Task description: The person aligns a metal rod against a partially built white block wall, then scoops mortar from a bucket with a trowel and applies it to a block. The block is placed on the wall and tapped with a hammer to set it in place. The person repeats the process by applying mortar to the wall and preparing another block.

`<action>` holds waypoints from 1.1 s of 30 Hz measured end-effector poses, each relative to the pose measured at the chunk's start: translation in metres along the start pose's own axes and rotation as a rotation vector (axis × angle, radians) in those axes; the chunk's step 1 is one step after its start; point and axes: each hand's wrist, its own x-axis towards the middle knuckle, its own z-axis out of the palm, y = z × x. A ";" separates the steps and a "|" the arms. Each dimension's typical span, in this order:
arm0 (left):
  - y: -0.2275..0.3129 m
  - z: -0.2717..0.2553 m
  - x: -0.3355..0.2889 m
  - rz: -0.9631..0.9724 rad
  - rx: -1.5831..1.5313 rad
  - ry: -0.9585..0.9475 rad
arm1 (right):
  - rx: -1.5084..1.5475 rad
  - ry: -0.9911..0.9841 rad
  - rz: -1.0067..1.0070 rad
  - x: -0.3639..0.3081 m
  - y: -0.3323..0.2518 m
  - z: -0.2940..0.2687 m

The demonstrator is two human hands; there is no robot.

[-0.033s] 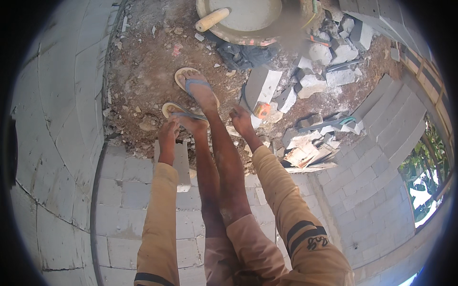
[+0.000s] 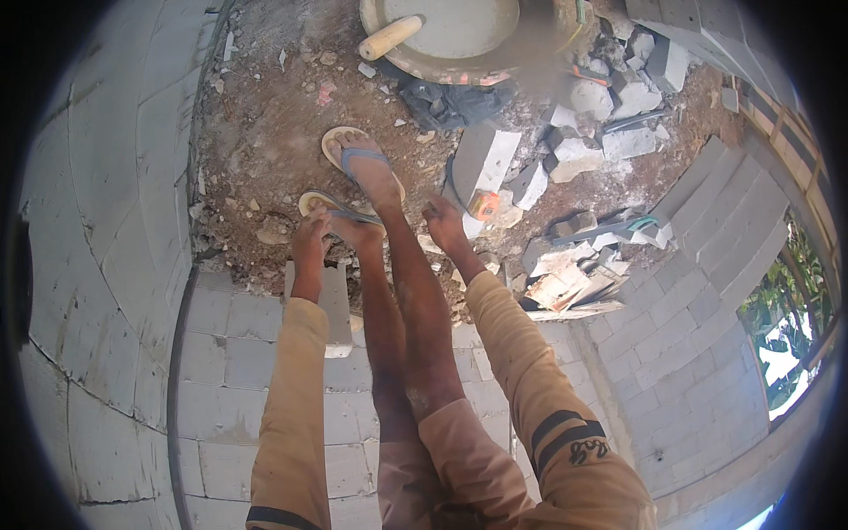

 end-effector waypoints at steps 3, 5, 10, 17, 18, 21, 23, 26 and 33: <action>0.010 0.007 0.031 0.050 0.084 0.017 | -0.080 -0.009 0.019 0.005 -0.001 0.004; 0.020 0.013 0.055 0.101 0.068 0.090 | 0.189 0.012 0.089 0.012 0.001 0.005; 0.029 0.019 0.063 0.140 -0.178 0.129 | 0.775 0.112 0.397 0.025 0.008 -0.002; 0.027 0.048 0.049 0.067 -0.199 -0.073 | 0.907 0.195 0.407 0.033 0.002 -0.023; 0.024 0.056 0.050 0.068 -0.224 -0.093 | 0.919 0.195 0.395 0.034 0.000 -0.024; 0.012 0.077 0.049 0.090 -0.289 -0.166 | 0.952 0.148 0.352 0.041 -0.006 -0.021; 0.002 0.088 0.052 0.102 -0.320 -0.219 | 0.978 0.130 0.361 0.045 -0.011 -0.013; -0.018 0.104 0.060 0.133 -0.319 -0.256 | 1.043 0.071 0.349 0.048 -0.017 0.007; -0.056 0.113 0.082 0.139 -0.373 -0.272 | 1.039 -0.018 0.391 0.051 -0.020 0.031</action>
